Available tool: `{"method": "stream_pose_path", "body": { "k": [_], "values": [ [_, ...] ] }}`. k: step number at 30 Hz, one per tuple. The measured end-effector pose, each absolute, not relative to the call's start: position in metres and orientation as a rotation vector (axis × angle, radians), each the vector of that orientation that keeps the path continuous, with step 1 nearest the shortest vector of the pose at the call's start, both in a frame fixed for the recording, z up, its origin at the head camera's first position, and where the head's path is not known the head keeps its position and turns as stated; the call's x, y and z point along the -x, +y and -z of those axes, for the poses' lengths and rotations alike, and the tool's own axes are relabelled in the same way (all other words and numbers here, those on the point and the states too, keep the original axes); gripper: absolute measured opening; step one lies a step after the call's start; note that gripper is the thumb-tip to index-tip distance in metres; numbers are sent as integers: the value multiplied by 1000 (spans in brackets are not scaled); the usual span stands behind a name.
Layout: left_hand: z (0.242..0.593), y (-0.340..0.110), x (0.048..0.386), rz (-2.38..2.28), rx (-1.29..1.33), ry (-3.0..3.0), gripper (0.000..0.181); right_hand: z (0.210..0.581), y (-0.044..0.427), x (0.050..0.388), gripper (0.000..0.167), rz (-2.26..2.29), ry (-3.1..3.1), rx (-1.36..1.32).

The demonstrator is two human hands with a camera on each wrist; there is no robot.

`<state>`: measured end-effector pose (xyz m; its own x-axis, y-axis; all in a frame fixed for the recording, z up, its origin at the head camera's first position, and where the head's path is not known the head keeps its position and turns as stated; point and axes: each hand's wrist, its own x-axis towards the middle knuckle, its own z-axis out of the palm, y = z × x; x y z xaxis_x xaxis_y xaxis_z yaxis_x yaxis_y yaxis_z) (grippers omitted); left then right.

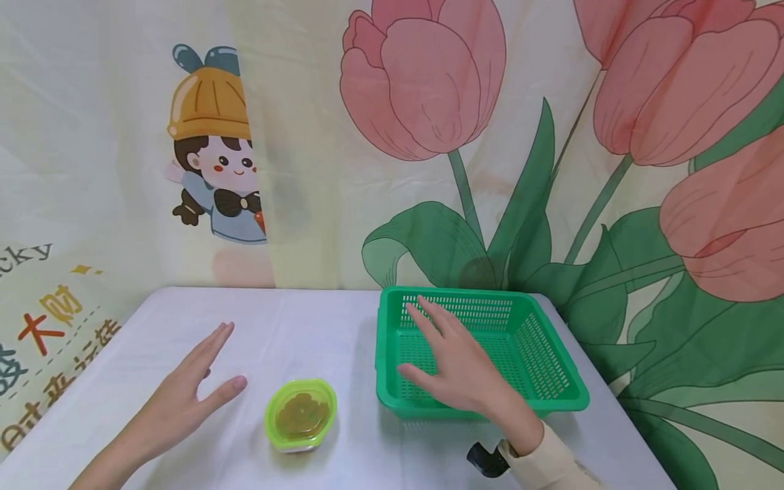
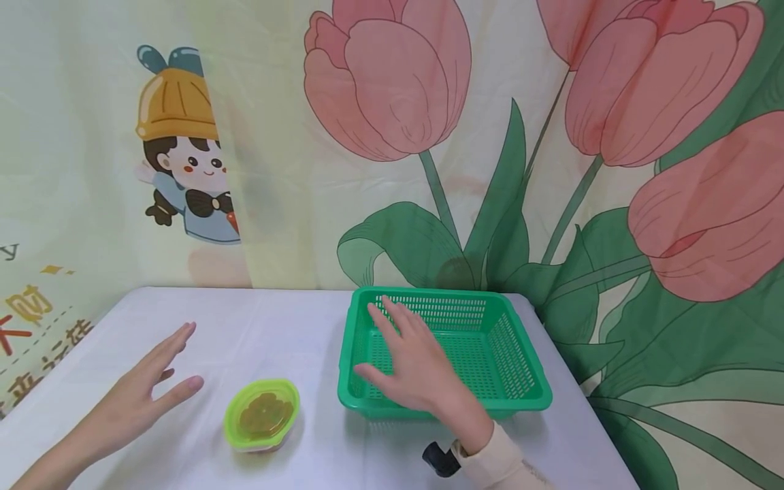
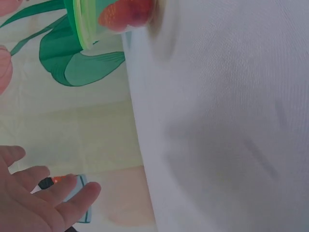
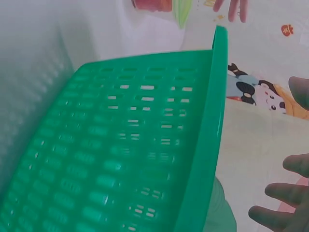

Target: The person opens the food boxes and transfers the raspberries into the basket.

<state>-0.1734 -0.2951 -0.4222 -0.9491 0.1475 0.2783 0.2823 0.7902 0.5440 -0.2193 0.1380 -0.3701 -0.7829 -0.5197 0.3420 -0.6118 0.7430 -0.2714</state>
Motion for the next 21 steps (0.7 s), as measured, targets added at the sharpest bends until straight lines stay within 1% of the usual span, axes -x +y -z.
{"method": "stream_pose_path", "body": {
  "k": [7, 21],
  "values": [
    [430, -293, 168, 957, 387, -2655, 91, 370, 120, 215, 88, -552, -2696, -962],
    [435, -283, 164, 1057, 379, -2665, 86, 376, 91, 209, 87, -531, -2707, -1054]
  ]
}}
